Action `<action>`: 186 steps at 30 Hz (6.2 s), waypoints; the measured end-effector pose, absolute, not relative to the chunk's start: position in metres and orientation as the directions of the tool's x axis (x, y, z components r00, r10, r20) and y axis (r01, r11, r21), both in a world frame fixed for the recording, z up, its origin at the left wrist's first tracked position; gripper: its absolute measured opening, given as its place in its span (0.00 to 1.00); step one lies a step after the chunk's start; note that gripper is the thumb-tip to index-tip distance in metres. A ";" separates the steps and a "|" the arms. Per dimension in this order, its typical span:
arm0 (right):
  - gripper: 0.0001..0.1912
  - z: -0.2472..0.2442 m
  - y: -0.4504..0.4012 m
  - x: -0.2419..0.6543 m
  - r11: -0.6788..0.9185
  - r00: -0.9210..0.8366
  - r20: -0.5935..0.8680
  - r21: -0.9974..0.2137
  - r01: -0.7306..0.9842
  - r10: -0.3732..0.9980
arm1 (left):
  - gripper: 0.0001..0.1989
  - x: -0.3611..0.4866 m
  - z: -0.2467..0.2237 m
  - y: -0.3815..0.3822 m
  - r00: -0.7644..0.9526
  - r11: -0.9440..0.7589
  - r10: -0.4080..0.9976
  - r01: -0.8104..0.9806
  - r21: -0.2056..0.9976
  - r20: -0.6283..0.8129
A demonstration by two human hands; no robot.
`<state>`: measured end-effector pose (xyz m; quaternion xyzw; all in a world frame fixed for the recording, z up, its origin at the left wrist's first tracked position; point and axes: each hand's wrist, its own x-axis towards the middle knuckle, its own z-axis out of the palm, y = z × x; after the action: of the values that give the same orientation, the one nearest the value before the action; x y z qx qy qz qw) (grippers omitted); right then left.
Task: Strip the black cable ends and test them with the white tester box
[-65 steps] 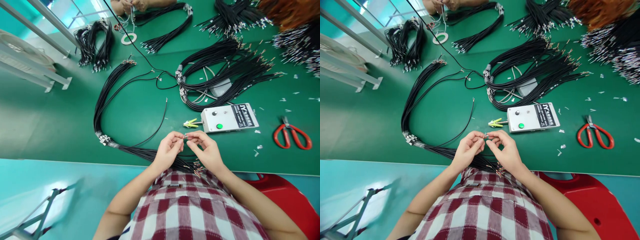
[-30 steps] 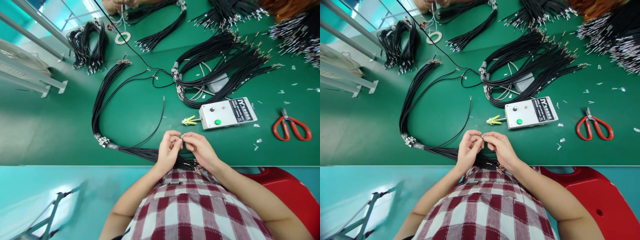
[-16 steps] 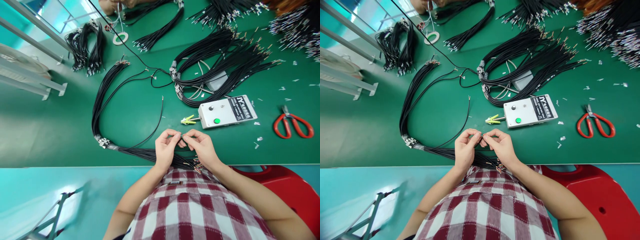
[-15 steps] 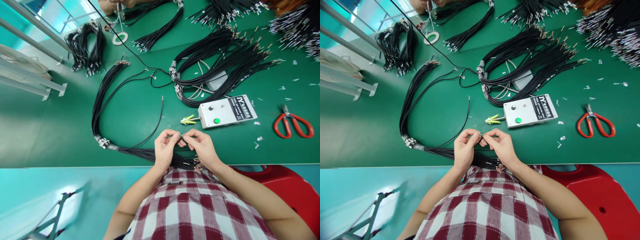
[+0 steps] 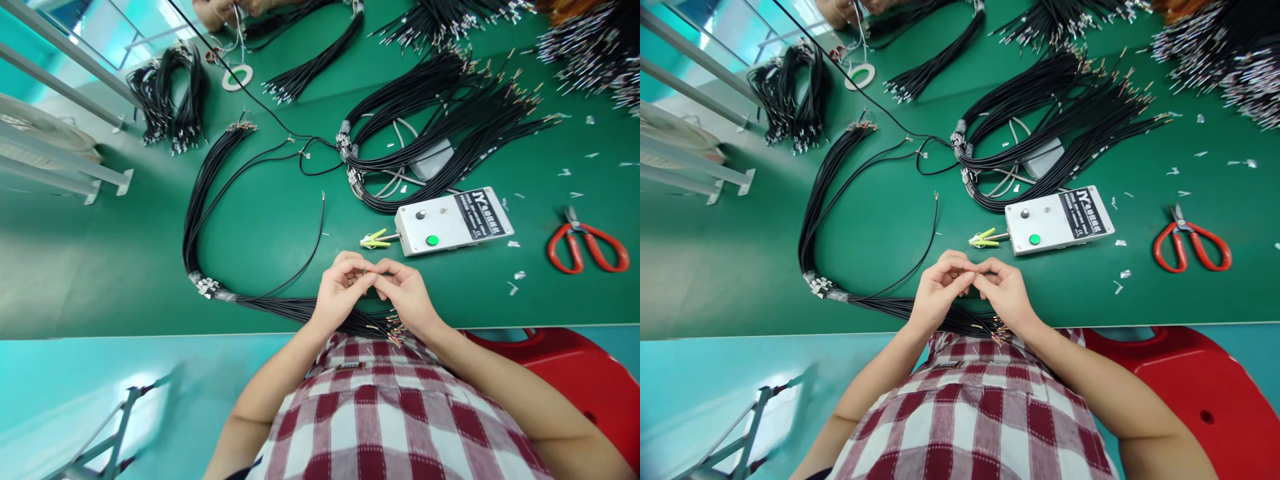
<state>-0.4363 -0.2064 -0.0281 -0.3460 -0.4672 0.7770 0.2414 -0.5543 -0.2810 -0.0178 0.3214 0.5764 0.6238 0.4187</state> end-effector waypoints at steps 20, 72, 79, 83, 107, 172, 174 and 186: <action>0.13 -0.011 -0.188 -0.420 0.864 -0.796 0.364 -0.342 0.369 0.483 | 0.14 -0.553 -0.032 -0.284 -0.612 0.097 0.771 -0.158 0.983 -0.175; 0.09 -0.035 -0.142 -0.349 0.858 -0.696 0.507 -0.236 0.456 0.509 | 0.05 -0.584 -0.059 -0.244 -0.648 0.228 0.762 0.300 0.926 0.022; 0.12 -0.047 -0.134 -0.353 0.857 -0.627 0.608 -0.194 0.478 0.487 | 0.05 -0.591 -0.056 -0.252 -0.687 0.257 0.726 0.283 0.924 0.008; 0.11 -0.038 -0.145 -0.360 0.853 -0.611 0.608 -0.255 0.455 0.507 | 0.03 -0.595 -0.058 -0.258 -0.668 0.222 0.742 0.182 0.958 -0.045; 0.10 -0.065 -0.186 -0.410 0.825 -0.931 0.242 -0.557 0.098 0.274 | 0.08 -0.754 -0.036 -0.272 -0.901 0.560 0.409 0.375 0.739 0.146; 0.10 -0.040 -0.170 -0.403 0.789 -0.893 0.226 -0.582 0.197 0.389 | 0.06 -0.631 0.006 -0.287 -0.386 0.105 0.889 0.698 0.708 0.248; 0.08 -0.035 -0.170 -0.405 0.634 -0.851 0.185 -0.746 0.205 0.492 | 0.10 -0.587 0.009 -0.288 -0.200 0.043 0.970 0.698 0.714 0.137; 0.11 -0.032 -0.192 -0.368 0.528 -0.928 -0.001 -0.822 0.213 0.372 | 0.06 -0.559 0.007 -0.277 -0.239 0.065 0.971 0.354 0.933 0.023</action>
<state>-0.3683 -0.1919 -0.0315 -0.1682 -0.8696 0.4558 0.0876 -0.5590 -0.2774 0.0070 0.5136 0.6447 0.4513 0.3419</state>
